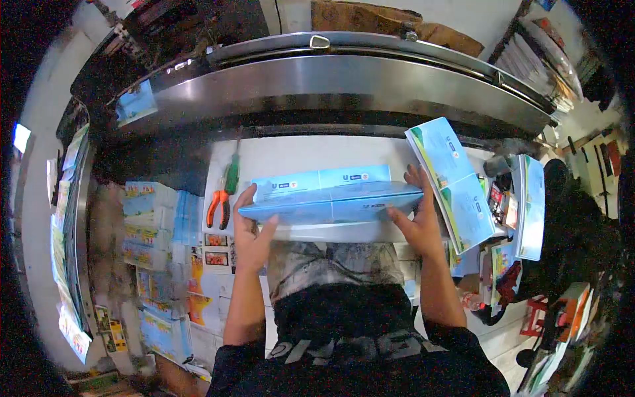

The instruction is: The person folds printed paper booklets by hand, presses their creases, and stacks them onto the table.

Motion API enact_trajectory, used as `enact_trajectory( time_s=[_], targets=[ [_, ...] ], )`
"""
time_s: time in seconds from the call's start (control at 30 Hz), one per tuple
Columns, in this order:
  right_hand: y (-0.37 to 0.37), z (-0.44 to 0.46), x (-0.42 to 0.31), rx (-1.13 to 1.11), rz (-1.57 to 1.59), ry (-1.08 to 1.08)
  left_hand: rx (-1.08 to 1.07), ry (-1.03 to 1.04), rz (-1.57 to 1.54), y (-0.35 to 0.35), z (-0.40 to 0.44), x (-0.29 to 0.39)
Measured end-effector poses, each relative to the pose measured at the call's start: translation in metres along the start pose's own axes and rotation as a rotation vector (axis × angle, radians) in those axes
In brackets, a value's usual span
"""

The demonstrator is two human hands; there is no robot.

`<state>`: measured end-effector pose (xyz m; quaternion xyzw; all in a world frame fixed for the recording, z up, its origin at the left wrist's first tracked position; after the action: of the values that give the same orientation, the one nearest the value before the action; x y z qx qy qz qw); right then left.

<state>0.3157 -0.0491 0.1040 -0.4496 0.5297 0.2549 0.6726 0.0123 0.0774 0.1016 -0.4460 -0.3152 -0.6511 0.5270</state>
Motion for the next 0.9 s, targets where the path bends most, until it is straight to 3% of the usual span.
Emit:
enact_trajectory(
  time_s=[0.3, 0.53, 0.6, 0.7, 0.8, 0.9],
  targets=[
    [-0.004, 0.002, 0.017, -0.039, 0.234, 0.055, 0.094, 0.068, -0.01, 0.001, -0.007, -0.012],
    [0.001, 0.003, 0.026, 0.074, 0.254, -0.033, 0.05, 0.175, 0.112, -0.019, -0.01, -0.02],
    [-0.004, 0.0, 0.031, 0.123, 0.179, -0.178, 0.057, 0.159, 0.102, -0.024, -0.012, -0.018],
    [-0.009, -0.008, 0.029, 0.188, 0.16, -0.187, 0.017, 0.335, 0.125, -0.02, -0.013, -0.006],
    [-0.021, -0.011, 0.025, 0.262, 0.081, -0.233, 0.023, 0.236, 0.014, -0.025, -0.02, -0.002],
    [-0.026, -0.014, 0.029, 0.129, 0.207, -0.167, 0.033, 0.157, -0.106, -0.025, -0.02, 0.011]
  ],
)
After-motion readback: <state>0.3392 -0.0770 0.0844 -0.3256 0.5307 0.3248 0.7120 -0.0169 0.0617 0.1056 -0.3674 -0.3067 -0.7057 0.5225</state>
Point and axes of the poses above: each hand's wrist, its own z-axis towards the middle knuckle, its own y-axis out of the palm, x = y × z, the point moved 4 cm from there along z, towards the middle knuckle, and after that the axes turned 12 degrees about y, right-handed, at the moved point
